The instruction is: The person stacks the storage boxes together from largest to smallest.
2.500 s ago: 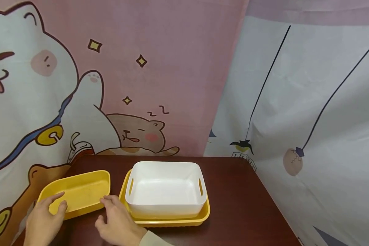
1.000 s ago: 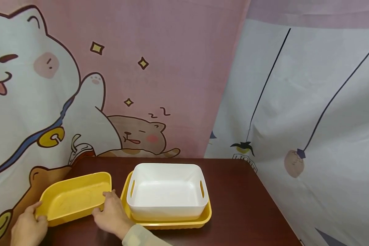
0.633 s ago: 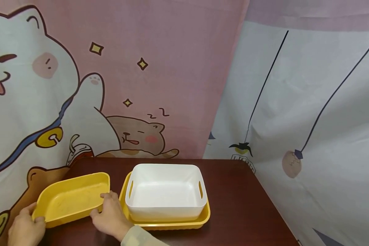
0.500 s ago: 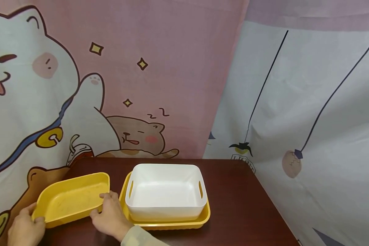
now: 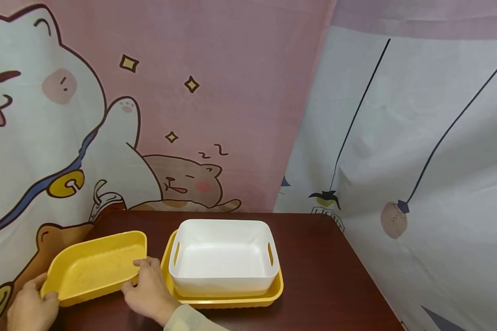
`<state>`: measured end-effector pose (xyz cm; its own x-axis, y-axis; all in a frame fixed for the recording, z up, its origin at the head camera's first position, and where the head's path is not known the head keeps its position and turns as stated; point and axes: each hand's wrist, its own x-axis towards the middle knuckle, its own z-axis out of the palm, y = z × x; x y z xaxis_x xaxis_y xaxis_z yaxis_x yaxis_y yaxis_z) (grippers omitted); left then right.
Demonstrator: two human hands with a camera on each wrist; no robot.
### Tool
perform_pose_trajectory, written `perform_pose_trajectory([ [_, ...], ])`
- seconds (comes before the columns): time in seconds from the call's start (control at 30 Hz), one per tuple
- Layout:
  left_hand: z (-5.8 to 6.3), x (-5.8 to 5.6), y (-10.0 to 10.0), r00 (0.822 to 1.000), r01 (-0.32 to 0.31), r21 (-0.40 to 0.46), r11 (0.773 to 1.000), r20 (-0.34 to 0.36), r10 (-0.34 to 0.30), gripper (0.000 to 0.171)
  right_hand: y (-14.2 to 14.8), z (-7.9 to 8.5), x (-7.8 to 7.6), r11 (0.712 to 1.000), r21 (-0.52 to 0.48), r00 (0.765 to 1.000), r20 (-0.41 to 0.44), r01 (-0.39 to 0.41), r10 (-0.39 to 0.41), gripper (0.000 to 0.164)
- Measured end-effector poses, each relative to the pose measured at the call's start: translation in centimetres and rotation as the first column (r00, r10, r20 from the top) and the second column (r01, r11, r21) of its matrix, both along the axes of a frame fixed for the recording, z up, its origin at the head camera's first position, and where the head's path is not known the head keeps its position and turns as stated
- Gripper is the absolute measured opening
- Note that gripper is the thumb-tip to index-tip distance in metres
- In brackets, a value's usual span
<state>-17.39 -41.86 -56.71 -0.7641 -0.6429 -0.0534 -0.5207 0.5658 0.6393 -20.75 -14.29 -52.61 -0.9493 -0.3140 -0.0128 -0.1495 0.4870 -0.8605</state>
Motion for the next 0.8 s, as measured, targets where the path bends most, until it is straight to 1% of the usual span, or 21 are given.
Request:
perform_pose_trajectory([
  [0.23, 0.4, 0.2, 0.2, 0.999, -0.047, 0.014, 0.999, -0.01, 0.047, 0.072, 0.0, 0.1, 0.3, 0.999, -0.043, 1.0, 0.015, 0.012, -0.011, 0.05],
  [0.43, 1.2, 0.6, 0.5, 0.995, -0.065, 0.018, 0.998, -0.075, 0.066, 0.071, 0.2, 0.8, 1.0, 0.992, -0.125, 1.0, 0.015, 0.012, -0.011, 0.05],
  [0.6, 1.9, 0.7, 1.2, 0.991, -0.07, 0.021, 0.997, -0.113, 0.072, 0.069, 0.8, 1.7, 1.5, 0.984, -0.179, 0.999, -0.035, -0.005, -0.002, 0.053],
  [0.8, 2.7, 0.8, 1.8, 0.984, -0.092, 0.025, 0.995, -0.15, 0.095, 0.068, 1.4, 2.9, 1.9, 0.98, -0.199, 0.99, -0.139, -0.018, -0.01, 0.06],
])
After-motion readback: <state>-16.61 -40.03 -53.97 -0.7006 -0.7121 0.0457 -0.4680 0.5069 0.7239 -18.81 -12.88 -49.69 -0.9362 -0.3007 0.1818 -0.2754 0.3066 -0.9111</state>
